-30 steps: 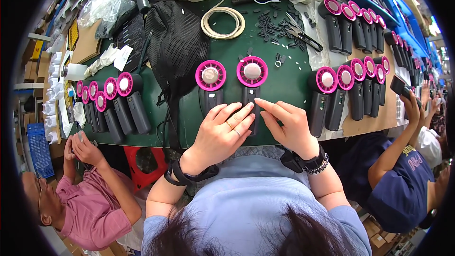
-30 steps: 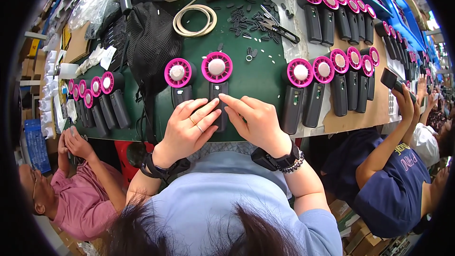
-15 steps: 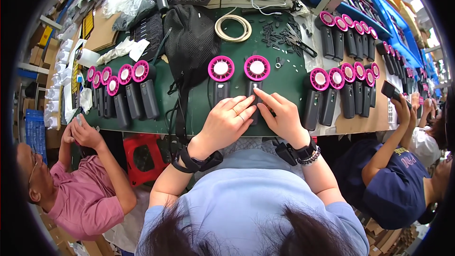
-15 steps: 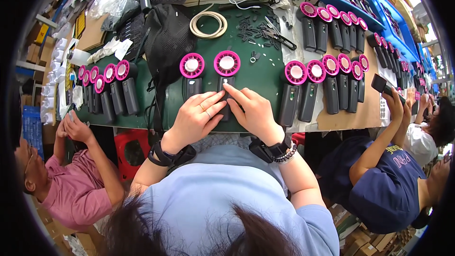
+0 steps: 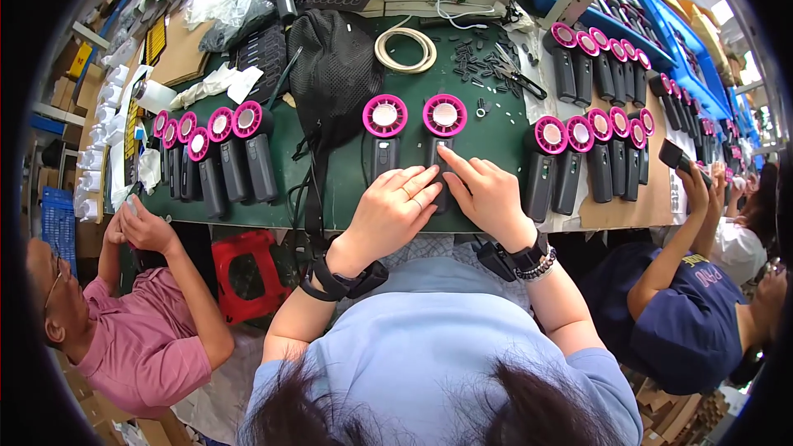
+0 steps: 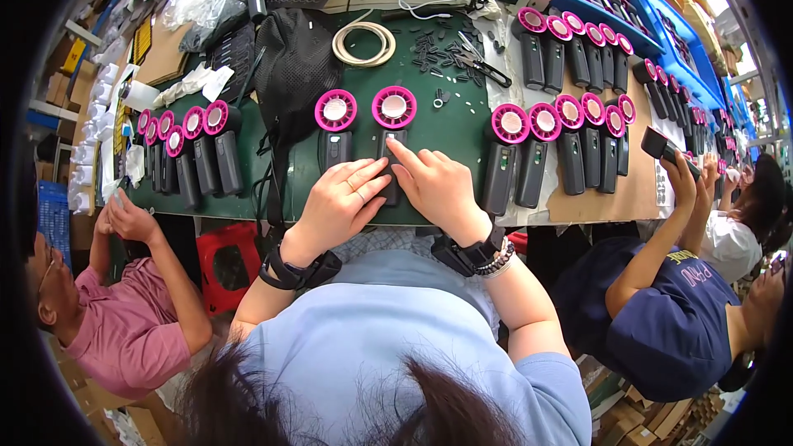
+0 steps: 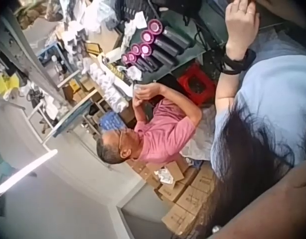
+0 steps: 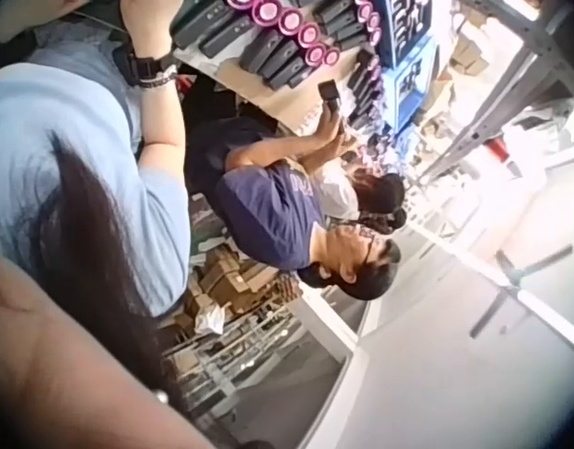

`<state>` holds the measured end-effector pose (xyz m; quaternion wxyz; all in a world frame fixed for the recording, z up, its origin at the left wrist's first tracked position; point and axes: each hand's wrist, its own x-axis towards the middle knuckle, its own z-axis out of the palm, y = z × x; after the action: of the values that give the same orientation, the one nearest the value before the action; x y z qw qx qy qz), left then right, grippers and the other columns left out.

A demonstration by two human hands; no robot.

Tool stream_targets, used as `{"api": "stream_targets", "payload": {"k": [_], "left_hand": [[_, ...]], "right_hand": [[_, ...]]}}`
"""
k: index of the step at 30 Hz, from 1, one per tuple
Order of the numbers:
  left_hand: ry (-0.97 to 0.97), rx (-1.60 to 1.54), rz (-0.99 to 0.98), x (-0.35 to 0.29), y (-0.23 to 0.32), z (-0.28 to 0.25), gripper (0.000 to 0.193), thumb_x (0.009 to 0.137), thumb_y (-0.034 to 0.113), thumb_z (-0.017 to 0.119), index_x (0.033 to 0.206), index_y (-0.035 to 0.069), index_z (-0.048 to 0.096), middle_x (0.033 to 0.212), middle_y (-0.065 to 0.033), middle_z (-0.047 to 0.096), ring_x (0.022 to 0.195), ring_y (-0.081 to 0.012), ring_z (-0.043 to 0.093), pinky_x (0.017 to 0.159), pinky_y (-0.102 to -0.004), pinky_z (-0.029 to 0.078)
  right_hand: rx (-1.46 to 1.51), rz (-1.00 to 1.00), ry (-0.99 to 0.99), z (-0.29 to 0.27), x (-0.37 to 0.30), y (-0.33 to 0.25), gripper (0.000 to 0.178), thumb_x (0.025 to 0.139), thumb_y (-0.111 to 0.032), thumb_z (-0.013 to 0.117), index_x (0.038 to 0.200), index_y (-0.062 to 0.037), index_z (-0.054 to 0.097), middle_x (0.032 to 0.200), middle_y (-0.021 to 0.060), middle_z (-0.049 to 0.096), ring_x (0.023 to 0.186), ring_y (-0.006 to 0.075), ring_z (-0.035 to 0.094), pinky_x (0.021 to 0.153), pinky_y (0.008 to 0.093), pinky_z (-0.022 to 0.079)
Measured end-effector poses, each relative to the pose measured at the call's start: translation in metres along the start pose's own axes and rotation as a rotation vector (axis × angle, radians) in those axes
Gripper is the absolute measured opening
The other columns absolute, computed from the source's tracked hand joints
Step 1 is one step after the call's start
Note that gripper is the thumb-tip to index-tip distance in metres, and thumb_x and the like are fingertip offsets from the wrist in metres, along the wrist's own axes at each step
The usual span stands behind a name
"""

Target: The person assembles handheld fans by pressing small black components into the handles and wiping the fan heads. They then use shears to trim a small plastic piece before inserting it into a fan handle.

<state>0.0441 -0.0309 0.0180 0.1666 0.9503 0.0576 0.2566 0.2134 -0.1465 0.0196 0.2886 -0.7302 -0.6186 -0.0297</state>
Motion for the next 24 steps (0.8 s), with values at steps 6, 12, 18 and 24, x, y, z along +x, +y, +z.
{"api": "stream_targets", "payload": {"k": [6,12,18,24], "left_hand": [[-0.005,-0.010,0.000,0.000,0.000,-0.001,0.030,0.081,0.015,0.070,0.109,0.004,0.068,0.125,-0.0105,0.064,0.112,-0.0275,0.061,0.097,-0.0409,0.047],[0.040,-0.030,0.034,0.005,-0.002,-0.007,0.027,0.080,0.013,0.072,0.106,0.005,0.069,0.113,-0.0099,0.067,0.103,-0.0283,0.063,0.088,-0.0408,0.050],[0.030,0.119,-0.182,0.027,-0.020,-0.018,0.022,0.079,0.012,0.072,0.100,0.006,0.070,0.092,-0.0058,0.062,0.091,-0.0247,0.059,0.078,-0.0383,0.045],[-0.026,0.349,-0.140,0.045,-0.034,-0.001,0.017,0.077,0.012,0.072,0.093,0.005,0.070,0.087,-0.0046,0.058,0.091,-0.0219,0.056,0.078,-0.0363,0.042]], "right_hand": [[-0.066,-0.023,-0.010,0.001,0.001,-0.001,0.043,0.088,-0.015,0.067,0.130,-0.0174,0.062,0.067,0.0038,0.055,0.060,0.0208,0.057,0.053,0.0325,0.047],[0.144,0.039,0.063,0.004,-0.005,0.003,0.038,0.085,-0.010,0.069,0.123,-0.0121,0.063,0.065,0.0016,0.055,0.060,0.0175,0.057,0.055,0.0291,0.048],[0.405,0.347,0.092,0.013,-0.005,-0.013,0.052,0.074,-0.014,0.080,0.114,-0.0025,0.048,0.089,0.0069,0.056,0.070,0.0192,0.059,0.059,0.0322,0.050],[0.334,0.386,0.111,0.032,0.002,-0.026,0.075,0.066,-0.017,0.085,0.119,-0.0023,0.034,0.112,0.0139,0.045,0.079,0.0253,0.059,0.063,0.0363,0.051]]}}
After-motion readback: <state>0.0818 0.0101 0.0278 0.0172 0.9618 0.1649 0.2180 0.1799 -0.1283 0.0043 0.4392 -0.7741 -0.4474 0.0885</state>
